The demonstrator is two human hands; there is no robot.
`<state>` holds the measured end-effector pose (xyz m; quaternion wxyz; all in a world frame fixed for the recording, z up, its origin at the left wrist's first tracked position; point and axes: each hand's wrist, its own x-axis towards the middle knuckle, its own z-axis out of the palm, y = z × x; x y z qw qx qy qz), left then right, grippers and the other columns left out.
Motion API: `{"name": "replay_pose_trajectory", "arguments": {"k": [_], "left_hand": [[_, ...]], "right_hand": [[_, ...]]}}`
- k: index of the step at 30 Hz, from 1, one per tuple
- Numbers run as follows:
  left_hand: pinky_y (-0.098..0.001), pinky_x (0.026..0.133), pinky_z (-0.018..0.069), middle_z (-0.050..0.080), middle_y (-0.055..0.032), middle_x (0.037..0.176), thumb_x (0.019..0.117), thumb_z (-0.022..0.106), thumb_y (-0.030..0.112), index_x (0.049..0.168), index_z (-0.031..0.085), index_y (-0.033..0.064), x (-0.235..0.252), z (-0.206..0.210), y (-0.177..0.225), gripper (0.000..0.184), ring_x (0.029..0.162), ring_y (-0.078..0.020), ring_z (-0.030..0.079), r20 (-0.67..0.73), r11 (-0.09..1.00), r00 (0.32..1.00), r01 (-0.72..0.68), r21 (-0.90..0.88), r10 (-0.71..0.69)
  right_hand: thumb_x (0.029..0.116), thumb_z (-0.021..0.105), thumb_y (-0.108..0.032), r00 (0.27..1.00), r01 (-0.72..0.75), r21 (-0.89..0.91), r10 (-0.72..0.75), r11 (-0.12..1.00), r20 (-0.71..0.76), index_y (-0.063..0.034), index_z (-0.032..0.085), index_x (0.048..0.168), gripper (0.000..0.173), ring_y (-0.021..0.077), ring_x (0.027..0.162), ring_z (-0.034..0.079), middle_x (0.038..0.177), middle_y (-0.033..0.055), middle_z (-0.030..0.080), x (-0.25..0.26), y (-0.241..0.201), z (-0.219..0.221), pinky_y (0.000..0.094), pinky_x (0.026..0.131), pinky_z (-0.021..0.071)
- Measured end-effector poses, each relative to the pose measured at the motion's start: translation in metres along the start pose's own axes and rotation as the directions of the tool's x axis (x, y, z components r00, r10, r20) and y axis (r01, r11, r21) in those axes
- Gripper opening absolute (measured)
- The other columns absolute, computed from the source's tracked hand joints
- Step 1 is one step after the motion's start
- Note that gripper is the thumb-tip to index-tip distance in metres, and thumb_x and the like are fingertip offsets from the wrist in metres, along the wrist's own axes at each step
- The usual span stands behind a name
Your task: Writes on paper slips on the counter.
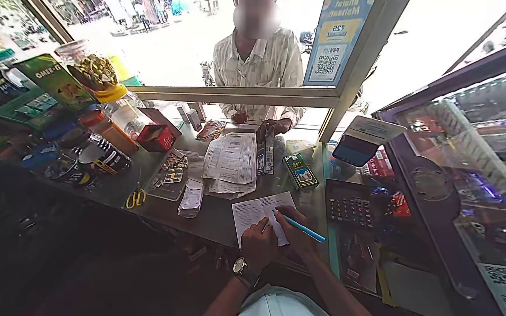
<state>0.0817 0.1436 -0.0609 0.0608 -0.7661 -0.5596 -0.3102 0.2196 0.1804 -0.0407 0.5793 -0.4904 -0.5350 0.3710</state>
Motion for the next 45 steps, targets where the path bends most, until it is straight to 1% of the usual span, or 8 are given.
{"name": "replay_pose_trajectory", "arguments": {"k": [8,12,16,21,28,36,41,45], "left_hand": [[-0.036,0.059,0.057,0.077,-0.0024,0.115,0.0886,0.062,0.025,0.09,0.082,0.014,0.0,0.0,0.001,0.022,0.07,-0.0189,0.071,-0.015,1.0,1.0,-0.005,0.004,0.006],[-0.0359,0.059,0.0566,0.077,-0.0025,0.114,0.0887,0.061,0.026,0.092,0.082,0.0146,-0.001,0.001,0.001,0.024,0.07,-0.0194,0.071,-0.019,1.0,1.0,-0.007,0.003,0.007],[-0.0365,0.058,0.0563,0.077,-0.0029,0.115,0.0892,0.061,0.026,0.09,0.082,0.0146,-0.001,-0.001,0.002,0.024,0.07,-0.0197,0.071,0.0,1.0,1.0,0.01,-0.01,-0.01],[-0.0349,0.057,0.0555,0.076,-0.0019,0.116,0.0885,0.061,0.028,0.086,0.081,0.0149,0.0,0.0,0.002,0.025,0.069,-0.0181,0.069,0.011,0.999,0.999,0.032,-0.005,-0.032],[-0.0311,0.055,0.052,0.077,-0.0011,0.115,0.0906,0.059,0.03,0.089,0.082,0.0177,-0.002,0.0,0.002,0.027,0.065,-0.0148,0.066,0.017,0.999,0.999,0.042,0.023,-0.042],[-0.028,0.055,0.0448,0.076,-0.0018,0.117,0.0925,0.056,0.029,0.092,0.082,0.018,0.002,-0.009,0.004,0.029,0.06,-0.0121,0.06,0.103,0.997,0.992,0.072,0.033,-0.075],[-0.0278,0.055,0.0426,0.076,-0.0011,0.117,0.0933,0.056,0.029,0.093,0.082,0.0182,0.003,-0.012,0.005,0.029,0.059,-0.0117,0.057,0.122,0.996,0.989,0.08,0.031,-0.083],[-0.0287,0.056,0.0443,0.076,-0.0003,0.12,0.0928,0.058,0.028,0.096,0.082,0.0169,0.002,-0.008,0.003,0.027,0.062,-0.0115,0.059,0.092,0.997,0.993,0.076,0.013,-0.077]], "right_hand": [[0.1066,0.05,-0.017,0.999,0.021,0.024,-0.022,0.999,0.044,0.0003,0.072,0.113,0.028,0.0062,0.072,0.072,0.091,0.0026,0.078,-0.004,-0.006,0.002,0.02,0.058,0.0575],[0.1053,0.054,-0.02,0.997,0.023,-0.028,-0.021,0.999,0.068,-0.002,0.074,0.11,0.027,0.0053,0.076,0.071,0.092,0.0018,0.077,-0.005,-0.008,0.002,0.0201,0.066,0.0586],[0.1014,0.061,-0.018,0.996,-0.013,0.057,0.008,0.998,0.087,-0.0014,0.073,0.11,0.023,0.006,0.079,0.071,0.094,0.0027,0.076,-0.005,-0.015,-0.006,0.0214,0.068,0.0588],[0.1029,0.057,-0.017,0.997,-0.03,0.033,0.028,0.999,0.072,-0.0031,0.075,0.099,0.023,0.0025,0.075,0.069,0.085,-0.0003,0.075,-0.01,-0.017,-0.021,0.018,0.068,0.057],[0.1004,0.061,-0.025,0.997,0.064,-0.153,-0.057,0.986,0.045,-0.005,0.077,0.099,0.026,-0.0017,0.076,0.067,0.085,-0.0001,0.075,-0.013,0.001,-0.021,0.0146,0.072,0.0561],[0.1033,0.057,-0.027,0.995,0.073,-0.175,-0.059,0.982,0.082,-0.0074,0.074,0.099,0.026,0.001,0.083,0.067,0.087,0.0008,0.073,-0.013,0.001,-0.023,0.0144,0.077,0.0553],[0.1103,0.041,-0.039,0.997,0.047,-0.094,-0.04,0.995,0.068,-0.011,0.071,0.105,0.042,0.0017,0.083,0.068,0.088,-0.0013,0.073,-0.015,0.002,-0.026,0.0161,0.075,0.056],[0.1094,0.029,-0.053,1.0,0.021,0.01,-0.021,1.0,0.022,-0.0125,0.073,0.111,0.059,0.0035,0.083,0.069,0.092,-0.002,0.074,-0.012,-0.001,-0.029,0.0186,0.071,0.0566]]}}
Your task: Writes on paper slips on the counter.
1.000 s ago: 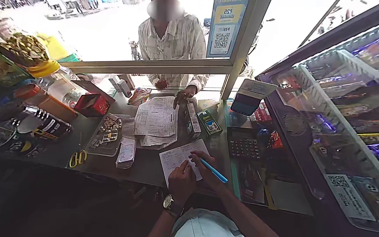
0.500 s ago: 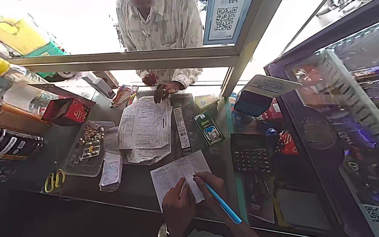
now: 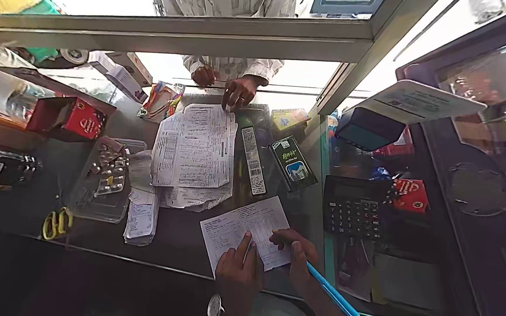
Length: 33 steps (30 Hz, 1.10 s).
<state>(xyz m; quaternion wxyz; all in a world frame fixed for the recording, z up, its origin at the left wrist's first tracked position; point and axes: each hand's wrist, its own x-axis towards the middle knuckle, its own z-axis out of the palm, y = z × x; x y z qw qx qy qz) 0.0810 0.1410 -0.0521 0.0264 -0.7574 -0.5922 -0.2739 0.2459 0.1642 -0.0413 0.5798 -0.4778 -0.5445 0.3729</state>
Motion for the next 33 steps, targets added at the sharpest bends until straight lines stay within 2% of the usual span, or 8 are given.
{"name": "replay_pose_trajectory", "arguments": {"k": [2,5,9,11,14,21,29,33], "left_hand": [[-0.0314,0.057,0.0487,0.076,-0.0024,0.119,0.0926,0.059,0.027,0.097,0.082,0.015,0.0,0.001,0.001,0.026,0.064,-0.0149,0.063,-0.01,1.0,1.0,-0.012,-0.02,0.012],[-0.0336,0.057,0.0497,0.075,-0.0036,0.12,0.0926,0.061,0.024,0.097,0.082,0.0128,-0.004,0.001,0.001,0.024,0.066,-0.0179,0.066,-0.006,0.999,1.0,-0.025,-0.037,0.024],[-0.0335,0.056,0.0488,0.075,-0.0031,0.121,0.0935,0.058,0.024,0.096,0.081,0.013,-0.002,0.005,-0.001,0.026,0.067,-0.0183,0.066,-0.049,0.998,0.998,-0.05,-0.025,0.048],[-0.0347,0.055,0.0491,0.076,-0.0031,0.12,0.0931,0.057,0.025,0.096,0.082,0.0127,-0.002,0.005,0.0,0.027,0.068,-0.0195,0.067,-0.062,0.998,0.997,-0.051,-0.027,0.049],[-0.0362,0.055,0.0497,0.076,-0.0035,0.12,0.0924,0.058,0.024,0.094,0.082,0.0122,-0.002,0.005,0.002,0.027,0.068,-0.021,0.068,-0.063,0.998,0.997,-0.045,-0.035,0.043],[-0.0354,0.057,0.0503,0.075,-0.0025,0.121,0.0936,0.057,0.025,0.098,0.082,0.0139,-0.005,0.008,0.0,0.028,0.07,-0.0198,0.068,-0.056,0.999,0.997,-0.052,-0.016,0.051],[-0.0344,0.056,0.0488,0.076,-0.0011,0.118,0.0942,0.056,0.025,0.098,0.082,0.0133,-0.005,0.009,-0.001,0.029,0.068,-0.0182,0.066,-0.092,0.998,0.994,-0.061,-0.006,0.061],[-0.0343,0.056,0.0476,0.076,-0.0006,0.118,0.0944,0.055,0.025,0.098,0.082,0.0125,-0.007,0.01,-0.001,0.03,0.065,-0.0179,0.065,-0.104,0.997,0.992,-0.073,0.01,0.074]], "right_hand": [[0.1107,0.031,-0.049,1.0,-0.002,-0.003,0.002,1.0,-0.001,-0.0091,0.073,0.109,0.058,0.0039,0.086,0.068,0.096,-0.0017,0.074,0.001,-0.001,-0.004,0.0204,0.073,0.0569],[0.111,0.037,-0.028,0.999,-0.003,-0.044,0.005,0.999,0.047,0.0028,0.071,0.105,0.047,0.0033,0.083,0.066,0.093,0.0017,0.073,-0.002,-0.004,-0.004,0.0205,0.074,0.0561],[0.097,0.054,-0.005,0.999,-0.044,-0.104,0.046,0.994,0.019,0.005,0.068,0.107,0.02,0.0041,0.076,0.068,0.087,0.0029,0.072,0.003,-0.012,0.004,0.0193,0.068,0.0571],[0.0897,0.063,-0.005,0.997,-0.077,-0.128,0.08,0.989,0.02,0.0019,0.067,0.103,0.015,0.0038,0.074,0.068,0.086,0.0022,0.072,0.006,-0.016,0.005,0.0198,0.066,0.0574],[0.0862,0.071,-0.008,0.996,-0.034,-0.204,0.05,0.978,0.077,-0.0007,0.074,0.094,0.011,0.0033,0.066,0.069,0.08,0.002,0.075,0.017,-0.016,0.005,0.0201,0.061,0.0591],[0.0842,0.069,-0.011,0.992,0.105,-0.366,-0.07,0.925,0.108,-0.0038,0.075,0.082,0.009,-0.0005,0.06,0.063,0.071,0.0005,0.071,0.025,0.008,0.008,0.0166,0.056,0.0525],[0.0836,0.069,-0.01,0.989,0.134,-0.429,-0.097,0.893,0.109,-0.004,0.076,0.08,0.01,0.0002,0.064,0.064,0.072,0.002,0.071,0.025,0.009,0.011,0.016,0.06,0.0522],[0.0839,0.068,-0.01,0.997,0.071,-0.441,-0.073,0.895,0.011,-0.0032,0.074,0.081,0.01,0.0021,0.061,0.063,0.07,0.002,0.069,0.024,0.008,0.014,0.0188,0.057,0.0518]]}}
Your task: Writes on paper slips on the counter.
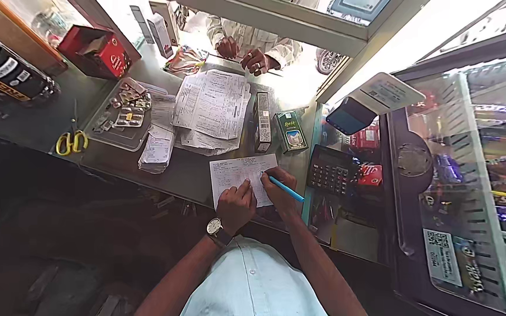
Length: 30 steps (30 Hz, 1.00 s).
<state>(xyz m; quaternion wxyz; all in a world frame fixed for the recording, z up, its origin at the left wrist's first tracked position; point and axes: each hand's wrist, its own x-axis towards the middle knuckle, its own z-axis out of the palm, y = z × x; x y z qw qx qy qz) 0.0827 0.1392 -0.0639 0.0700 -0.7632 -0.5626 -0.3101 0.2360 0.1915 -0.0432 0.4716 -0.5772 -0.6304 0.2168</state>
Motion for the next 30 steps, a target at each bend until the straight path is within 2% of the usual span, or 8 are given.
{"name": "replay_pose_trajectory", "arguments": {"k": [8,13,15,17,19,21,24,30], "left_hand": [[-0.0347,0.055,0.0489,0.076,0.0004,0.118,0.093,0.056,0.025,0.095,0.082,0.0131,0.002,-0.001,0.001,0.029,0.066,-0.0175,0.066,-0.001,1.0,1.0,0.01,0.004,-0.01],[-0.0351,0.056,0.0516,0.076,-0.0003,0.117,0.0921,0.057,0.025,0.093,0.082,0.0136,0.001,-0.001,0.0,0.028,0.068,-0.0183,0.068,0.0,1.0,1.0,-0.004,0.006,0.004],[-0.0355,0.057,0.0527,0.077,-0.0011,0.115,0.0908,0.058,0.025,0.094,0.082,0.0136,0.001,0.0,-0.001,0.027,0.068,-0.0186,0.069,-0.022,1.0,1.0,-0.001,-0.003,0.001],[-0.0363,0.057,0.0542,0.077,-0.0019,0.114,0.0898,0.059,0.026,0.093,0.083,0.0132,0.002,0.003,0.0,0.027,0.068,-0.0193,0.07,-0.044,1.0,0.999,-0.005,-0.018,0.004],[-0.0369,0.058,0.0557,0.077,-0.0025,0.114,0.0896,0.059,0.026,0.093,0.083,0.0125,0.001,0.004,-0.001,0.027,0.07,-0.02,0.071,-0.054,1.0,0.999,-0.009,-0.027,0.007],[-0.038,0.06,0.0576,0.077,-0.0022,0.114,0.0892,0.06,0.028,0.093,0.083,0.0125,0.0,0.003,0.0,0.027,0.072,-0.0203,0.072,-0.038,1.0,0.999,-0.008,-0.026,0.007],[-0.0432,0.065,0.0608,0.077,-0.0049,0.115,0.0864,0.067,0.025,0.09,0.082,0.0101,0.003,-0.005,0.002,0.021,0.077,-0.0243,0.075,0.019,0.999,1.0,0.017,-0.051,-0.016],[-0.037,0.062,0.0586,0.078,0.0011,0.113,0.0868,0.066,0.024,0.09,0.083,0.0151,0.005,-0.006,0.005,0.02,0.071,-0.0181,0.072,-0.016,0.999,0.999,0.045,-0.012,-0.045]], "right_hand": [[0.0893,0.063,0.0,0.988,-0.152,0.439,0.131,0.885,0.079,-0.0026,0.068,0.086,0.006,0.0033,0.055,0.06,0.07,-0.0022,0.067,0.006,-0.004,-0.016,0.0184,0.051,0.0507],[0.1111,0.035,-0.02,0.989,-0.124,0.443,0.148,0.888,-0.019,0.0091,0.061,0.123,0.04,0.0106,0.063,0.07,0.086,0.006,0.077,-0.003,-0.015,-0.015,0.0248,0.051,0.057],[0.1102,0.037,-0.017,0.983,0.045,0.292,0.01,0.955,-0.185,0.0075,0.066,0.115,0.038,0.0094,0.074,0.073,0.092,0.005,0.078,0.0,-0.016,-0.011,0.0246,0.062,0.0604],[0.1008,0.062,-0.022,0.963,0.13,0.008,-0.125,0.991,-0.241,0.0064,0.066,0.127,0.039,0.0216,0.098,0.075,0.114,0.0163,0.075,0.023,-0.023,-0.008,0.0349,0.085,0.0622],[0.0891,0.075,-0.048,0.986,0.027,-0.208,-0.061,0.978,-0.157,0.0076,0.051,0.145,0.082,0.0355,0.11,0.07,0.124,0.0258,0.068,0.052,-0.042,0.0,0.0479,0.094,0.0568],[0.0883,0.068,-0.064,0.992,-0.124,-0.404,0.128,0.906,-0.016,-0.0025,0.04,0.156,0.096,0.0342,0.116,0.068,0.135,0.0201,0.065,0.075,-0.059,0.009,0.0499,0.095,0.0555],[0.0976,0.062,-0.039,0.964,-0.185,-0.521,0.257,0.833,0.068,-0.0088,0.042,0.156,0.069,0.0388,0.099,0.072,0.118,0.0189,0.072,0.093,-0.074,0.018,0.0566,0.082,0.0562],[0.0958,0.068,-0.024,0.968,0.005,-0.21,-0.058,0.978,-0.246,-0.0012,0.064,0.135,0.046,0.0423,0.084,0.073,0.101,0.0248,0.074,0.106,-0.067,-0.022,0.0618,0.075,0.0557]]}}
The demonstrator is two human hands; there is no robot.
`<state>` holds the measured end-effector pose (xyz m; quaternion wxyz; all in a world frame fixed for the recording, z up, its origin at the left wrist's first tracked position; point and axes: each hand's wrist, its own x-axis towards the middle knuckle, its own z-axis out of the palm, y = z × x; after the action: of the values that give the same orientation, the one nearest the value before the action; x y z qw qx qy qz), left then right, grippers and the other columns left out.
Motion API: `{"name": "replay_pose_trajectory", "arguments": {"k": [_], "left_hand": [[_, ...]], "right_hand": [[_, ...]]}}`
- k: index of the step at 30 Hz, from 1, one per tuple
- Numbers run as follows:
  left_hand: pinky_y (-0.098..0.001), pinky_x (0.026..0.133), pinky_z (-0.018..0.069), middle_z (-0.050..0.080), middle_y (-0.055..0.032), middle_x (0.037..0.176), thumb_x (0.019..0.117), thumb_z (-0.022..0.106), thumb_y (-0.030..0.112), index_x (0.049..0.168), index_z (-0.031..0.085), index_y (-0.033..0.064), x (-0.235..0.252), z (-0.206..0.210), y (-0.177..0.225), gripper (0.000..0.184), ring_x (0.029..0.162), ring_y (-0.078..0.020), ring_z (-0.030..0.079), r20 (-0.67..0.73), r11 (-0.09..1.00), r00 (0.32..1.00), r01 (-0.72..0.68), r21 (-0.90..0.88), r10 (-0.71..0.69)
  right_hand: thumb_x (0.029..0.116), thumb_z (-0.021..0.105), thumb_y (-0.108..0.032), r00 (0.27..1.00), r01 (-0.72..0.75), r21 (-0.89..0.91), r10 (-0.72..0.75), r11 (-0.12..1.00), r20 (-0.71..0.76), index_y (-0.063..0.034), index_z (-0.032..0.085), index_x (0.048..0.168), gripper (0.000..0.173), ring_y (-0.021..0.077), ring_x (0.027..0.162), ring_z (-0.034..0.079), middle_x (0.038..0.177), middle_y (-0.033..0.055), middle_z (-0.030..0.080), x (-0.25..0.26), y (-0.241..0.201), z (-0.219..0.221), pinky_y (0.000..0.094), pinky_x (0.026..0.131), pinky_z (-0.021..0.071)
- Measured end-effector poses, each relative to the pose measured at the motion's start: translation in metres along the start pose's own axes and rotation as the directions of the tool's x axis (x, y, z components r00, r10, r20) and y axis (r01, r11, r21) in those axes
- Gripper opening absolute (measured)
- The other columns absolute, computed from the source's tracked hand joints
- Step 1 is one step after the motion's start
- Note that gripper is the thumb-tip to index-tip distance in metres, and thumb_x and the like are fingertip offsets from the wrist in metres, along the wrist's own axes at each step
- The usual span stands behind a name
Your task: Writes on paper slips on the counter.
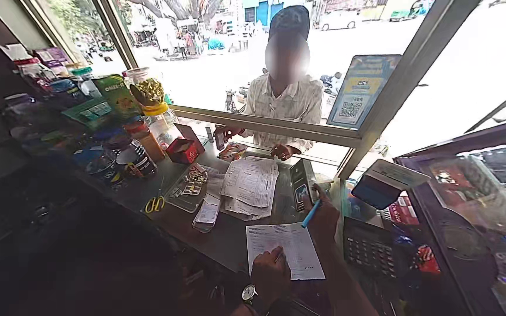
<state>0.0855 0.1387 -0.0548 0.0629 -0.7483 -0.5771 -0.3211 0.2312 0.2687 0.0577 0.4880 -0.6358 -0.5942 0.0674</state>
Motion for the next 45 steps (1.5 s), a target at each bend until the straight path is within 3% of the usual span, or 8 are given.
{"name": "replay_pose_trajectory", "arguments": {"k": [9,17,20,23,29,34,39,45], "left_hand": [[-0.0354,0.059,0.057,0.077,0.003,0.113,0.087,0.064,0.027,0.087,0.082,0.0161,0.0,0.003,-0.001,0.021,0.071,-0.0158,0.071,-0.006,0.999,1.0,-0.014,0.034,0.014],[-0.0328,0.057,0.0549,0.077,0.0042,0.113,0.0881,0.061,0.026,0.087,0.082,0.0168,-0.003,0.01,-0.005,0.023,0.066,-0.0139,0.069,-0.035,0.999,0.999,-0.03,0.04,0.031],[-0.0324,0.058,0.0545,0.077,0.0044,0.114,0.0889,0.06,0.026,0.087,0.082,0.0177,-0.003,0.011,-0.005,0.023,0.067,-0.0135,0.068,-0.041,0.999,0.999,-0.028,0.039,0.03],[-0.0336,0.058,0.0551,0.077,0.0034,0.113,0.0884,0.061,0.026,0.089,0.082,0.0167,-0.004,0.011,-0.004,0.023,0.068,-0.0147,0.069,-0.042,0.999,0.999,-0.022,0.03,0.023],[-0.0327,0.057,0.0543,0.077,0.0033,0.113,0.0877,0.061,0.026,0.09,0.083,0.0172,-0.003,0.01,-0.004,0.024,0.066,-0.0147,0.068,-0.052,0.999,0.998,-0.022,0.028,0.024],[-0.0326,0.056,0.0553,0.078,0.0028,0.112,0.0871,0.061,0.027,0.09,0.083,0.0172,-0.003,0.009,-0.005,0.024,0.065,-0.0145,0.069,-0.052,0.999,0.998,-0.034,0.033,0.035],[-0.0325,0.059,0.056,0.078,0.0032,0.112,0.0874,0.064,0.027,0.091,0.084,0.0181,-0.003,0.006,-0.005,0.022,0.068,-0.0143,0.07,-0.019,1.0,1.0,-0.017,0.021,0.018],[-0.0344,0.061,0.0579,0.078,0.0027,0.113,0.0871,0.065,0.025,0.091,0.084,0.0172,-0.001,0.002,-0.003,0.02,0.07,-0.016,0.071,0.019,1.0,1.0,0.01,-0.006,-0.01]], "right_hand": [[0.0982,0.065,-0.021,0.975,-0.104,-0.393,0.172,0.914,0.142,-0.0169,0.065,0.137,0.039,0.0526,0.108,0.065,0.119,0.0272,0.069,0.08,0.066,-0.043,0.0713,0.084,0.0479],[0.0939,0.073,-0.021,0.964,-0.059,-0.327,0.14,0.943,0.228,-0.0071,0.069,0.128,0.037,0.0493,0.109,0.066,0.117,0.0285,0.07,0.081,0.098,-0.027,0.0663,0.093,0.0483],[0.0993,0.066,-0.032,0.994,0.025,-0.209,-0.003,0.978,0.107,-0.0045,0.069,0.129,0.04,0.0444,0.119,0.064,0.13,0.0254,0.066,0.067,0.077,-0.03,0.061,0.1,0.0485],[0.1004,0.064,-0.029,0.989,0.133,-0.02,-0.132,0.991,0.072,-0.0031,0.073,0.12,0.034,0.0333,0.097,0.073,0.11,0.0202,0.074,0.053,0.038,-0.019,0.0521,0.086,0.0565],[0.1094,0.044,-0.017,0.955,-0.155,0.452,0.016,0.879,0.297,-0.0016,0.061,0.136,0.035,0.0226,0.106,0.073,0.127,0.0169,0.069,0.053,0.011,0.05,0.0405,0.087,0.0623],[0.094,0.074,-0.025,0.983,-0.034,0.37,-0.037,0.928,0.182,-0.0003,0.053,0.146,0.061,0.0326,0.121,0.065,0.134,0.0219,0.065,0.09,-0.014,0.073,0.0502,0.104,0.051],[0.0838,0.084,-0.035,0.982,-0.005,0.274,-0.047,0.962,0.182,-0.0054,0.053,0.144,0.074,0.0332,0.095,0.071,0.109,0.0187,0.072,0.122,-0.048,0.093,0.0549,0.088,0.056],[0.0849,0.081,-0.029,0.95,0.213,0.259,-0.262,0.942,0.169,-0.0059,0.067,0.131,0.053,0.0301,0.097,0.067,0.1,0.0157,0.071,0.118,-0.053,0.102,0.049,0.09,0.0529]]}}
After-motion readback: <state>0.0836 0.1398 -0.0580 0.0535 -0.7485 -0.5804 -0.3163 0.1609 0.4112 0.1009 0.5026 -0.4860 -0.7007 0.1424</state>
